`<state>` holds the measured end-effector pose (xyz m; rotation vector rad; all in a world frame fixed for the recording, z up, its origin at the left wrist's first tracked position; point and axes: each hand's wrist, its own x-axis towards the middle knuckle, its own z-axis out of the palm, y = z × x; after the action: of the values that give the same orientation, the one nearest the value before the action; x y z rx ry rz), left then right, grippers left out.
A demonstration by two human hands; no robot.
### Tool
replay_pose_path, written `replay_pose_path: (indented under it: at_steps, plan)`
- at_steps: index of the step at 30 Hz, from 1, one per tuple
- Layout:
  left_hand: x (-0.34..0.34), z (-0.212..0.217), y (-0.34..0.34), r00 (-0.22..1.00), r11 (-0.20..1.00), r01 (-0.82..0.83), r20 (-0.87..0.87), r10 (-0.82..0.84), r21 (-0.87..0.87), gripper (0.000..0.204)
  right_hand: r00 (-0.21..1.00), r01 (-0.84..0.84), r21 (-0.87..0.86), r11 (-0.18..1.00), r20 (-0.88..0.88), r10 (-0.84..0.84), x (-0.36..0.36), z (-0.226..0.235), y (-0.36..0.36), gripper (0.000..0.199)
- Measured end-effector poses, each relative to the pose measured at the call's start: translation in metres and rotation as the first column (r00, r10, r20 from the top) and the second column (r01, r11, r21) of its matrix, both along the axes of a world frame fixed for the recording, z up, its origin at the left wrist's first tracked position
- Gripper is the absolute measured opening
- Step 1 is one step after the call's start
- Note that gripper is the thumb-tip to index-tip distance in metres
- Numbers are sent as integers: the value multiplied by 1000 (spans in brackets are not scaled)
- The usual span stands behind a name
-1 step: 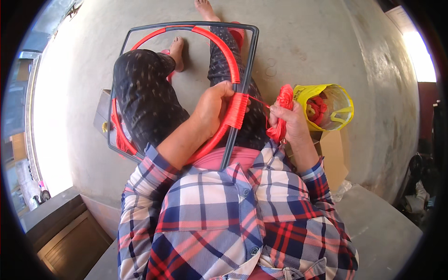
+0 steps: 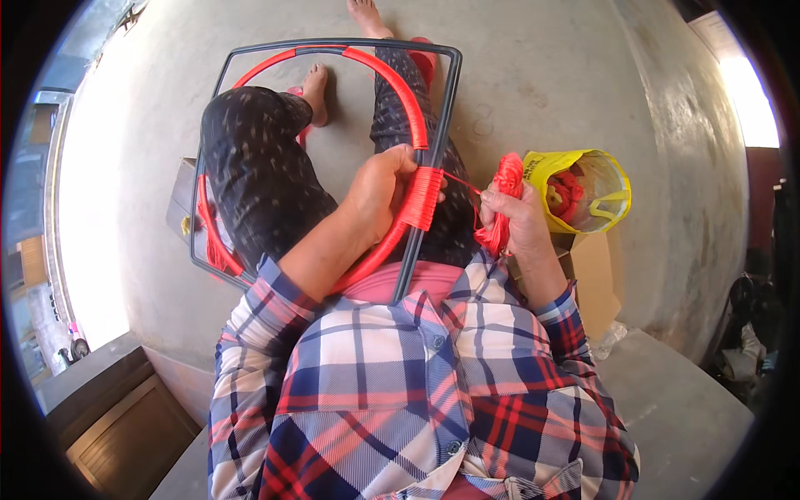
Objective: Wrapping a red plastic rope around a black metal chair or furniture frame.
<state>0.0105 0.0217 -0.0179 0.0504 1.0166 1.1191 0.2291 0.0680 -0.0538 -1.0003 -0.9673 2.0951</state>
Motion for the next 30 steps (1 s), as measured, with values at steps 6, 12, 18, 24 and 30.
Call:
replay_pose_path:
  at_steps: [6, 12, 18, 24, 30]
  plan:
    - [-6, 5, -6, 997, 995, -1, 74, -6, 98, 19, 1000, -17, -90, 996, 4, 17, 13, -16, 12, 11]
    - [-5, 12, -6, 994, 983, 91, 41, -99, 161, 18, 759, 613, -194, 766, -123, -639, 186, -111, 79, 18]
    - [-2, 5, -10, 994, 987, 107, -27, -105, 120, 28, 880, 439, -94, 894, -158, -449, 128, -67, 83, 27]
    - [7, 1, -19, 940, 938, -206, -211, 269, 278, 33, 781, -529, 829, 184, 560, -276, -52, 60, 45, 33]
    - [4, -14, -14, 917, 952, -266, -266, 298, 152, 20, 778, -441, 895, 60, 415, -472, -61, 37, 44, 52]
